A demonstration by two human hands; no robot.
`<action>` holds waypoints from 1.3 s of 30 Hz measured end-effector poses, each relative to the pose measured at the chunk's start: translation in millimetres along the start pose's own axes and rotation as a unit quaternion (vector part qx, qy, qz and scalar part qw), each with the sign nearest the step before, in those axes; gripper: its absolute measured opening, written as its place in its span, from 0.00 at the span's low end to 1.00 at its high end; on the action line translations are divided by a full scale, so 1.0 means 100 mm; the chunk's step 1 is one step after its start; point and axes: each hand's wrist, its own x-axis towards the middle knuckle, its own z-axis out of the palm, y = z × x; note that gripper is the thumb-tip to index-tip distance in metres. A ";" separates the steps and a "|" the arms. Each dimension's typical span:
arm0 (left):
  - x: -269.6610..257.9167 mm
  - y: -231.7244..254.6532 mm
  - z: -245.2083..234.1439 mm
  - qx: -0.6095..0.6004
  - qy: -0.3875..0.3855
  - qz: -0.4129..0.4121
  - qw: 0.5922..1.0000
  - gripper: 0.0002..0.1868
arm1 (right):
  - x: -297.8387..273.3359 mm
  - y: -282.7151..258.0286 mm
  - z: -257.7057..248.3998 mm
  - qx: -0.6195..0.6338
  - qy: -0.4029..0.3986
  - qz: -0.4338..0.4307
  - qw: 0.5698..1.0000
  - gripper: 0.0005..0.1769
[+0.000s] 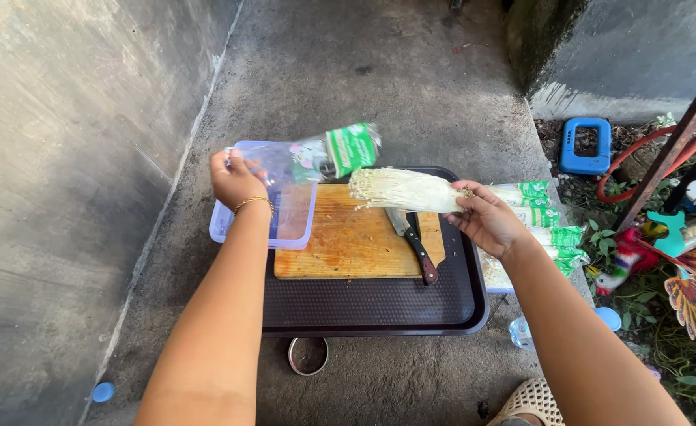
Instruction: Cutting enoki mushrooms on a cutting board and organizing them.
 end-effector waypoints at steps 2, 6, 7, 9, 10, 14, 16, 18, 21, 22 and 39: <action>0.08 0.05 -0.07 0.003 0.020 0.002 1.000 0.08 | 0.07 0.11 -0.04 0.002 0.000 0.006 1.000 0.13; 0.18 0.07 -0.14 0.006 0.072 0.005 0.997 0.09 | 0.17 0.34 0.04 -0.041 -0.001 0.018 0.999 0.12; 0.19 0.06 -0.15 0.006 0.072 0.005 0.997 0.09 | 0.20 0.42 0.09 -0.041 -0.001 0.018 0.999 0.12; 0.20 0.02 -0.16 0.012 0.067 0.009 0.998 0.10 | 0.28 0.58 0.18 -0.088 -0.041 0.049 0.994 0.12; 0.18 0.04 -0.17 0.013 0.068 0.009 0.998 0.10 | 0.26 0.59 0.28 -0.087 -0.042 0.050 0.994 0.12; 0.18 0.04 -0.20 0.011 0.058 -0.009 0.998 0.10 | 0.22 0.59 0.57 -0.223 -0.024 0.121 0.967 0.15; 0.21 0.00 -0.22 0.009 0.056 -0.005 0.998 0.10 | 0.22 0.55 0.62 -0.281 -0.016 0.122 0.952 0.16; 0.25 -0.05 -0.24 0.009 0.057 -0.002 0.998 0.09 | 0.23 0.50 0.65 -0.443 -0.024 0.090 0.892 0.18; 0.30 -0.14 -0.23 -0.021 0.039 -0.005 0.999 0.09 | 0.33 0.51 0.63 -0.602 -0.015 0.052 0.797 0.17; 0.28 -0.15 -0.21 -0.021 0.039 -0.005 0.999 0.09 | 0.37 0.53 0.61 -0.602 -0.014 0.052 0.796 0.17; -0.44 -0.48 0.67 -0.068 -0.313 -0.155 0.934 0.09 | 0.33 0.01 0.89 0.037 0.102 -0.026 0.994 0.07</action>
